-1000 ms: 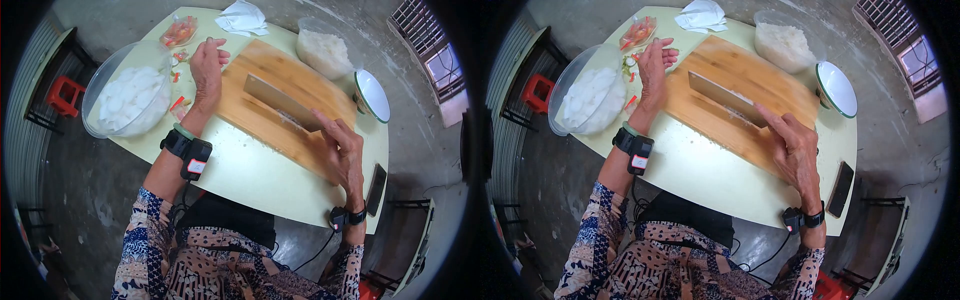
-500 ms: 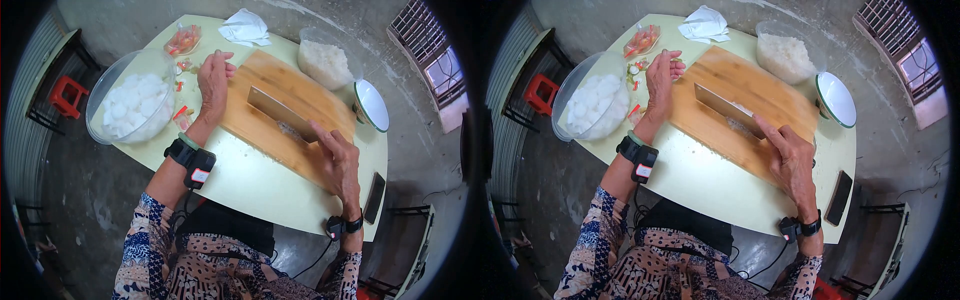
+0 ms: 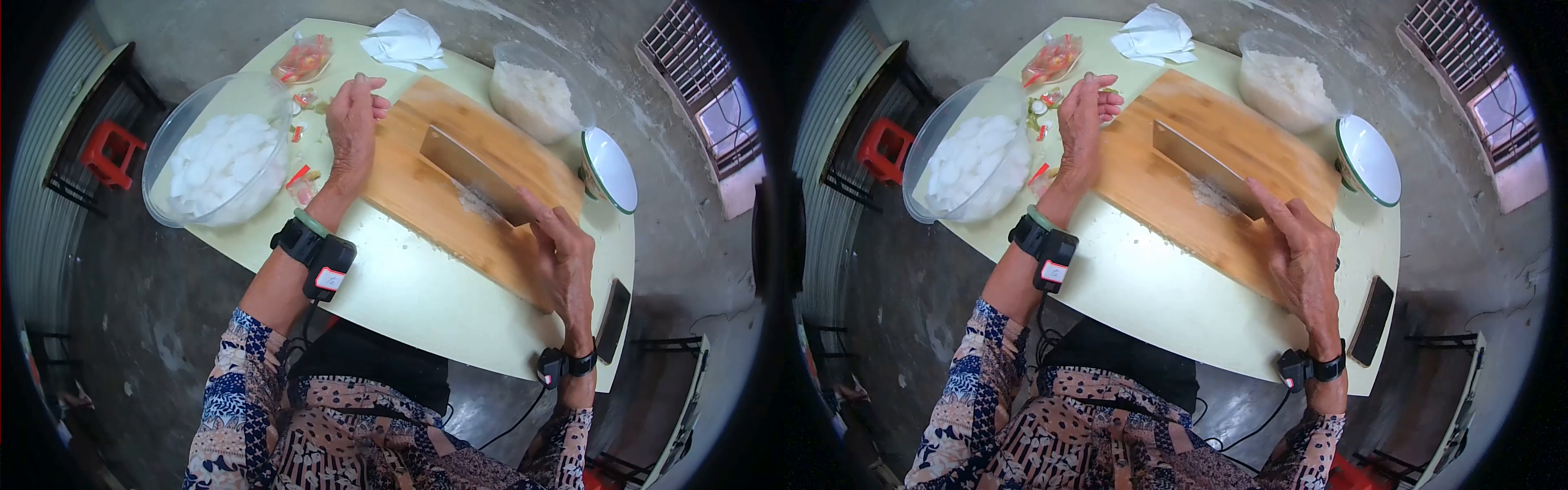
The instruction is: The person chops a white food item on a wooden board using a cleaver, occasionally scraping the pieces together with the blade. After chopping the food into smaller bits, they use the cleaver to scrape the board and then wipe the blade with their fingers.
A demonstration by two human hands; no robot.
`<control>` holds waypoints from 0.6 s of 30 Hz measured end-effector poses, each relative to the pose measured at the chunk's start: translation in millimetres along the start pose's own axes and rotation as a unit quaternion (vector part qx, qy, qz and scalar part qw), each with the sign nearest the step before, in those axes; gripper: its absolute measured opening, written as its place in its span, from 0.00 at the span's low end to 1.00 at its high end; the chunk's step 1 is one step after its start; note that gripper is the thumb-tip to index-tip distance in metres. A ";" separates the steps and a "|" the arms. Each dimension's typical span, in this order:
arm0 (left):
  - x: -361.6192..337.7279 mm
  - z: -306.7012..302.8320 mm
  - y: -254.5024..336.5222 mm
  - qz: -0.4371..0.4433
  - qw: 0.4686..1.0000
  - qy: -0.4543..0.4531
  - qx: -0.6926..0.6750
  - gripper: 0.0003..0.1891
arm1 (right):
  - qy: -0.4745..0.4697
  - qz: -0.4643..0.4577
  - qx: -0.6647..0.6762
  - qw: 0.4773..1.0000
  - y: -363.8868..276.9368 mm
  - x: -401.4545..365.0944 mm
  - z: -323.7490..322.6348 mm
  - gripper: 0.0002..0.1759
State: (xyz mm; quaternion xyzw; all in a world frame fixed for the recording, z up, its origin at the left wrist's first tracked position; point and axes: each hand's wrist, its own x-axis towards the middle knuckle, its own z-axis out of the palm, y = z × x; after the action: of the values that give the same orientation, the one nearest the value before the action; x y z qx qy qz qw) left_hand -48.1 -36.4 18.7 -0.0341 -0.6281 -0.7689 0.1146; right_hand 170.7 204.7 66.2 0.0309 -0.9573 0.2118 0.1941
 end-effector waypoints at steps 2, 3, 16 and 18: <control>3.1 -0.2 -0.5 0.007 1.000 0.018 -0.011 0.24 | -0.003 0.004 0.017 1.000 0.1 1.8 -0.8 0.41; 4.4 -0.9 -2.1 0.011 1.000 0.018 -0.013 0.24 | 0.006 0.020 0.056 0.998 -0.2 2.8 0.2 0.39; 3.1 -1.0 -1.9 0.009 0.999 -0.018 -0.037 0.25 | -0.051 0.137 0.104 0.984 -16.2 3.2 -3.7 0.32; 3.6 -0.2 -2.1 0.004 0.999 -0.021 -0.047 0.25 | -0.042 0.145 0.085 0.985 -15.7 1.2 -6.7 0.32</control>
State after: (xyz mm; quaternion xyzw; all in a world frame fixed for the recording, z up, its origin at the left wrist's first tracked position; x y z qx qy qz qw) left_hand -52.1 -36.6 17.4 -0.0581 -0.5937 -0.7960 0.1024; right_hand 174.2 193.3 78.4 -0.0829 -0.9375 0.3170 0.1173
